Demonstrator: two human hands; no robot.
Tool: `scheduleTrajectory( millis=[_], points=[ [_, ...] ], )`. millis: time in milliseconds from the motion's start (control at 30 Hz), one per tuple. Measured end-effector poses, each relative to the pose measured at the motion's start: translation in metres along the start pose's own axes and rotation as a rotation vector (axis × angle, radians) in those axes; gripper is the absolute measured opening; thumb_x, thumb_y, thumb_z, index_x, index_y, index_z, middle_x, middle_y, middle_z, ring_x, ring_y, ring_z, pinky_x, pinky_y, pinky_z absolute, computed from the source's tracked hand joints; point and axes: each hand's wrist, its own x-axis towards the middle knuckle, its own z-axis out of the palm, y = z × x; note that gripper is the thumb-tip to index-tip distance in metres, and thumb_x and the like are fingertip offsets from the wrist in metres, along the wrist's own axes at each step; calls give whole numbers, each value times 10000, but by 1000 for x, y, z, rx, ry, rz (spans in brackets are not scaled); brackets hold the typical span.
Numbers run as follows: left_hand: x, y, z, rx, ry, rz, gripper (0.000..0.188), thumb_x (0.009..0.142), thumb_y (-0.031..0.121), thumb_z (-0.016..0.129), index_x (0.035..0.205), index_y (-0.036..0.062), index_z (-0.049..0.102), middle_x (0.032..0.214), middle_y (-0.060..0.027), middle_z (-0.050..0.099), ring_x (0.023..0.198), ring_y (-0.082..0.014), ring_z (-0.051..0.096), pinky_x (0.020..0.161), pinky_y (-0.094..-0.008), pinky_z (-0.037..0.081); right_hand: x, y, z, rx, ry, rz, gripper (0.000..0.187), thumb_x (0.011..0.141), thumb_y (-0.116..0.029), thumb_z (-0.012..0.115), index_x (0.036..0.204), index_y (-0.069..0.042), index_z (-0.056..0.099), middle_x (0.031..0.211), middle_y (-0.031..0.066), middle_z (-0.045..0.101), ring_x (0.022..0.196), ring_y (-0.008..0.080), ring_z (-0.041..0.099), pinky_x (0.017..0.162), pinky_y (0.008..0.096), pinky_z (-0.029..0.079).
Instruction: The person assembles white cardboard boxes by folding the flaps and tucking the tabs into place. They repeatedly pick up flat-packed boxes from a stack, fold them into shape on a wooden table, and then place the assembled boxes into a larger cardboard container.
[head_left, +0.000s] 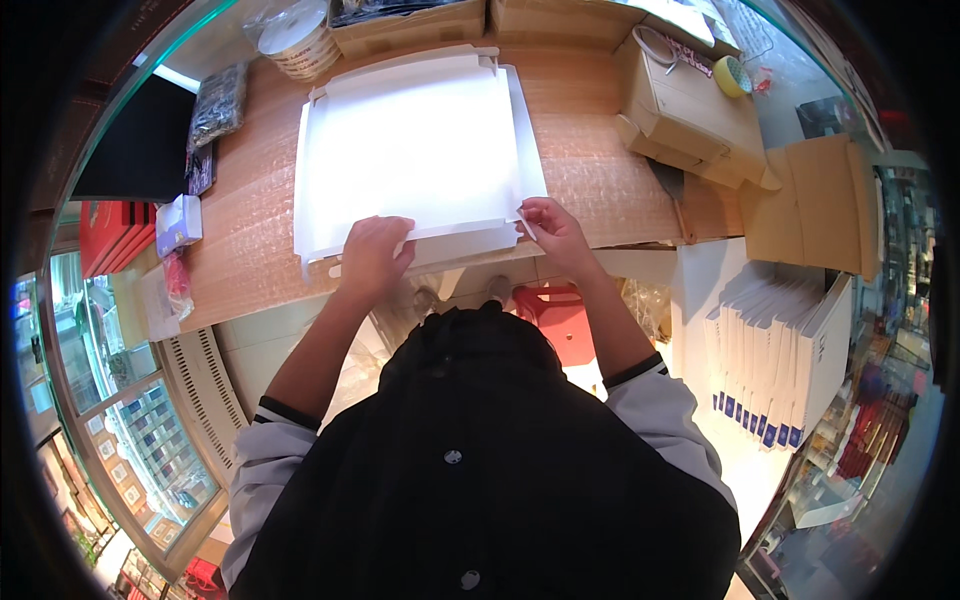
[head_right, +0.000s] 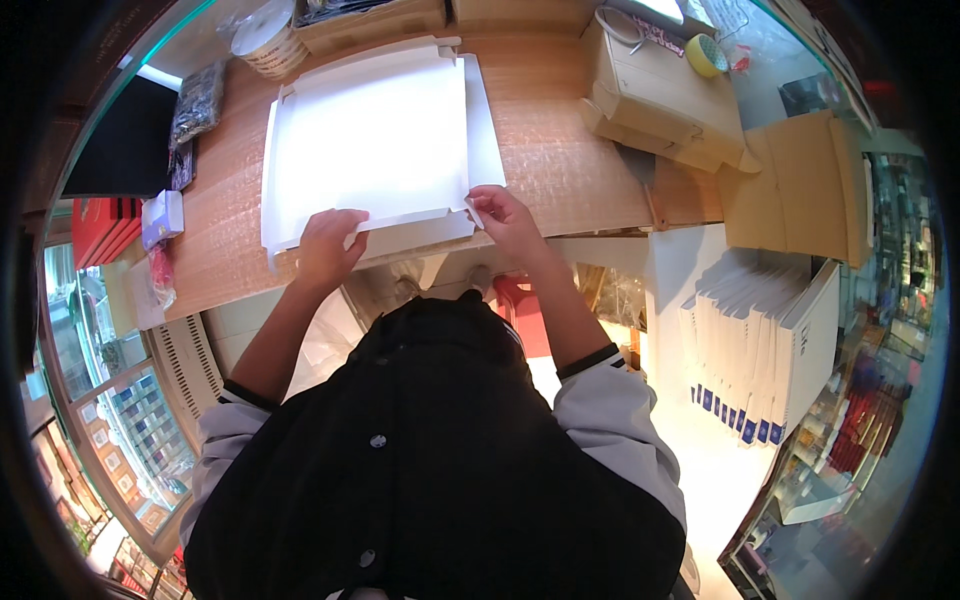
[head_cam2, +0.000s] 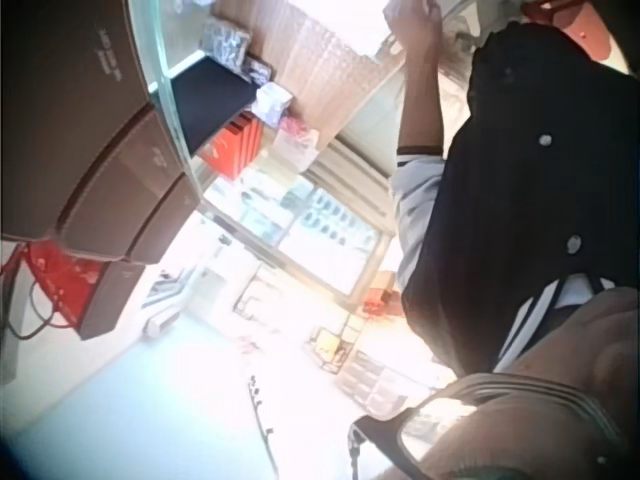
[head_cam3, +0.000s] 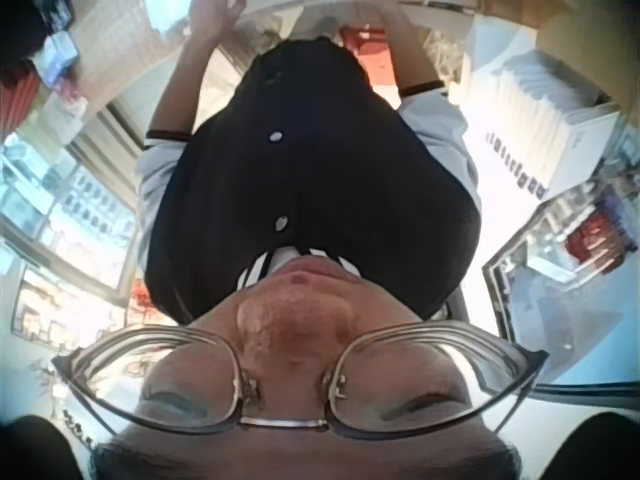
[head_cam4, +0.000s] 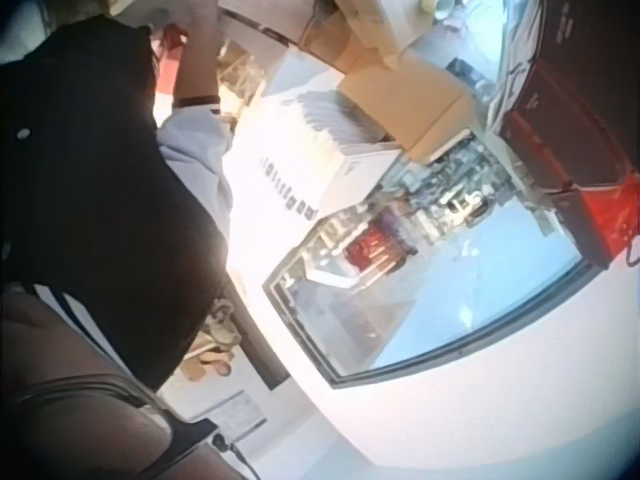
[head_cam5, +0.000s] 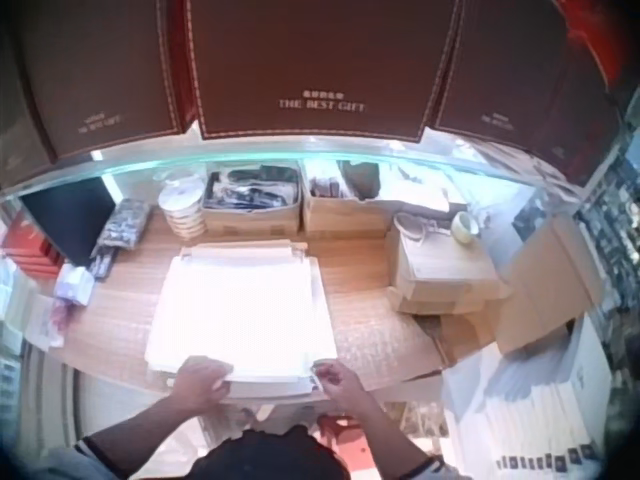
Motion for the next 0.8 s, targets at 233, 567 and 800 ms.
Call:
scheduleTrajectory(
  millis=[233, 567, 800],
  points=[
    [-5, 6, -9, -13, 66, -24, 184, 757, 89, 658, 933, 92, 604, 820, -68, 637, 820, -267, 621, 764, -398, 457, -4, -32, 30, 17, -8, 30, 143, 978, -138, 496, 1040, -33, 571, 883, 81, 653, 890, 200, 644, 812, 324, 519],
    [-6, 18, -1, 60, -31, -8, 219, 717, 61, 648, 926, 78, 587, 853, -76, 626, 849, -282, 607, 775, -403, 454, 2, -52, 35, -1234, -266, -272, 88, 839, -68, 503, 873, -28, 573, 763, 195, 609, 753, 395, 601, 672, 480, 478],
    [-43, 36, -2, -161, 15, 201, 172, 792, 77, 605, 963, 62, 600, 924, -112, 628, 893, -314, 596, 802, -421, 468, 20, -51, 8, -1309, -239, -158, 85, 818, -109, 562, 837, -36, 600, 816, 183, 608, 839, 370, 598, 726, 455, 473]
  ],
)
